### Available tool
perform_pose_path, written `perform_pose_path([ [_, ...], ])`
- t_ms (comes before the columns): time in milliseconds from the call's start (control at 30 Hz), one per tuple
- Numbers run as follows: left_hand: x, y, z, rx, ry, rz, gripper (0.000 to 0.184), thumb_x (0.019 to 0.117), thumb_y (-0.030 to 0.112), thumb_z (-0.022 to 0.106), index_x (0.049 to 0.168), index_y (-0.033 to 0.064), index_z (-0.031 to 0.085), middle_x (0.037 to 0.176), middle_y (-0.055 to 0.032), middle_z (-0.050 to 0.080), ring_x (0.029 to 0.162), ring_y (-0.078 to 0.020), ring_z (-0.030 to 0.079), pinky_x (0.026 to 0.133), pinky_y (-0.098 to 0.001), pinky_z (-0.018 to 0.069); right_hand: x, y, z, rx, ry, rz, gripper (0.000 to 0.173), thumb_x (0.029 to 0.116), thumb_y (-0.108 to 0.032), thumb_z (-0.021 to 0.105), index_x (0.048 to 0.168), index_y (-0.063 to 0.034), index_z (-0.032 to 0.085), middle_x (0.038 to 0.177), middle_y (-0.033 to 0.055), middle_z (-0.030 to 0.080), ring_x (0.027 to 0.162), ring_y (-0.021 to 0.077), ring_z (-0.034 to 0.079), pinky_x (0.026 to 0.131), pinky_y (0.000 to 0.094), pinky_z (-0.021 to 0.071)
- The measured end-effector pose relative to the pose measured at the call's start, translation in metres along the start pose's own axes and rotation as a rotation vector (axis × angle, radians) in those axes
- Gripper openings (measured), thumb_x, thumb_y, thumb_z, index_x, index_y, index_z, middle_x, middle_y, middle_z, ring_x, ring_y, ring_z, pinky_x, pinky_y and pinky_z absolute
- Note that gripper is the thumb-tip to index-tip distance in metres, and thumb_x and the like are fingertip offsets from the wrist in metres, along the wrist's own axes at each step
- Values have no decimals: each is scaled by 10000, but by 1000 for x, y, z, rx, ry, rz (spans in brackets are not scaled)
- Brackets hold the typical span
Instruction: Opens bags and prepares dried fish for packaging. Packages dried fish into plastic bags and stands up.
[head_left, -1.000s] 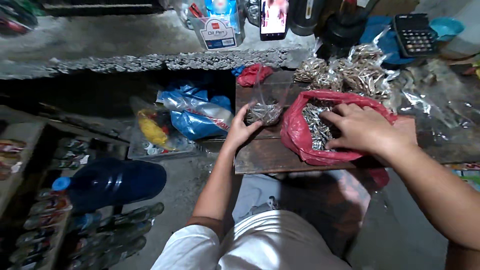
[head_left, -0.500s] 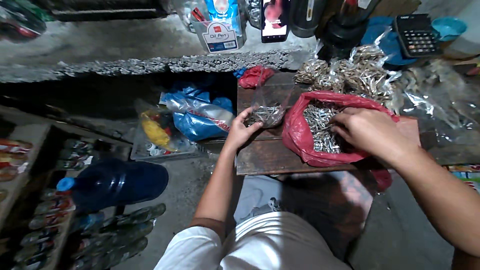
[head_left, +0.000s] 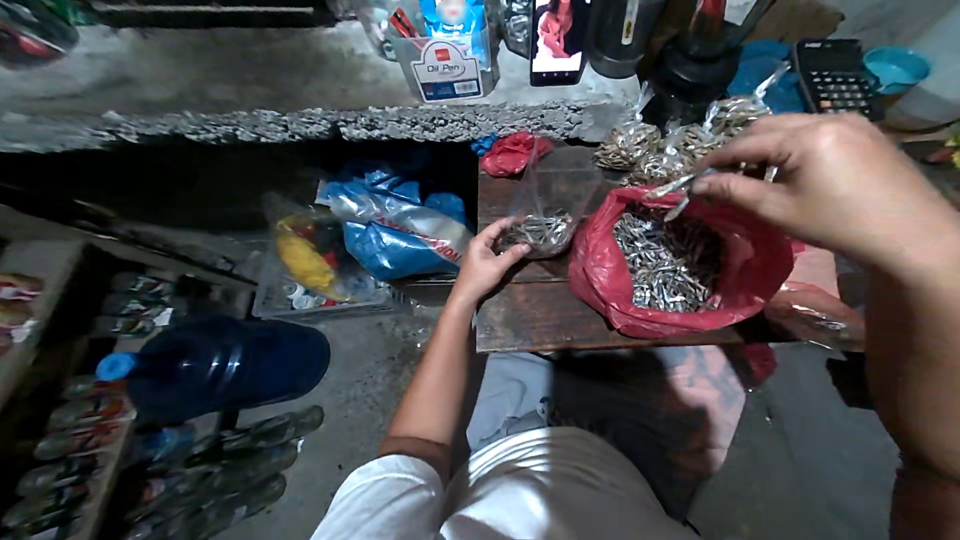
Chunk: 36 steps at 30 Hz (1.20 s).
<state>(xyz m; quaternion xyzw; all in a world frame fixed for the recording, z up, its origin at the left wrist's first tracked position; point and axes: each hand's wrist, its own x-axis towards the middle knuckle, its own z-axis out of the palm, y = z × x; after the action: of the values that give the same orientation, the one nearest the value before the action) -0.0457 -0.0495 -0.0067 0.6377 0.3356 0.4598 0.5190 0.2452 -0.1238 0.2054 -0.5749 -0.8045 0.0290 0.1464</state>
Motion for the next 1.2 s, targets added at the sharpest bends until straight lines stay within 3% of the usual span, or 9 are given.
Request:
perform_pose_path([
  [200, -1, 4, 2, -32, 17, -26, 408, 922, -34, 655, 1320, -66, 569, 1184, -73, 678, 992, -4, 655, 909, -198, 543, 47, -39, -5, 11, 18, -180, 267, 1001, -265, 615, 1090, -60, 763, 1085, 207, 674, 952, 367, 651, 790, 589, 481],
  [467, -2, 5, 2, -22, 11, -58, 408, 930, -34, 649, 1330, -48, 571, 1186, -70, 672, 980, -4, 654, 896, -202, 547, 89, -63, 27, -60, -163, -170, 216, 990, -213, 666, 1092, -45, 758, 1239, 246, 601, 1170, 437, 579, 880, 608, 479],
  [700, 0, 4, 3, -32, 18, -55, 397, 925, -43, 647, 1316, -56, 575, 1175, -71, 680, 986, -13, 661, 909, -215, 553, 110, -67, 42, -136, -468, -49, 317, 974, -284, 704, 1177, -42, 737, 1446, 235, 511, 1272, 455, 536, 940, 672, 454],
  [800, 1, 3, 2, 9, 16, -67, 409, 933, -14, 653, 1332, -61, 572, 1217, -109, 669, 1023, -41, 655, 933, -236, 542, 111, -66, 40, -141, -513, -20, 287, 998, -259, 666, 1212, -81, 735, 1464, 213, 508, 1268, 445, 547, 942, 685, 448],
  [900, 1, 3, 2, 8, 18, -70, 423, 930, -12, 662, 1341, -51, 565, 1216, -103, 668, 1010, -37, 658, 921, -232, 547, 106, -59, 36, -95, -472, -41, 251, 1026, -227, 613, 1191, -91, 746, 1433, 203, 540, 1246, 425, 570, 942, 673, 452],
  [1067, 2, 2, 2, 7, 6, -19, 453, 921, 8, 677, 1350, -60, 546, 1243, -91, 654, 1046, -22, 645, 940, -211, 533, 85, -43, 32, 52, -208, -142, 260, 1000, -260, 657, 1002, -9, 725, 1255, 212, 616, 1147, 385, 611, 896, 597, 480],
  [1200, 2, 2, 3, 19, 17, 6, 461, 915, 19, 675, 1346, -77, 542, 1243, -92, 650, 1063, -7, 630, 956, -197, 516, 45, -25, 39, 187, 130, -206, 259, 1004, -227, 599, 1123, -27, 712, 1267, 218, 617, 1137, 343, 630, 907, 503, 521],
])
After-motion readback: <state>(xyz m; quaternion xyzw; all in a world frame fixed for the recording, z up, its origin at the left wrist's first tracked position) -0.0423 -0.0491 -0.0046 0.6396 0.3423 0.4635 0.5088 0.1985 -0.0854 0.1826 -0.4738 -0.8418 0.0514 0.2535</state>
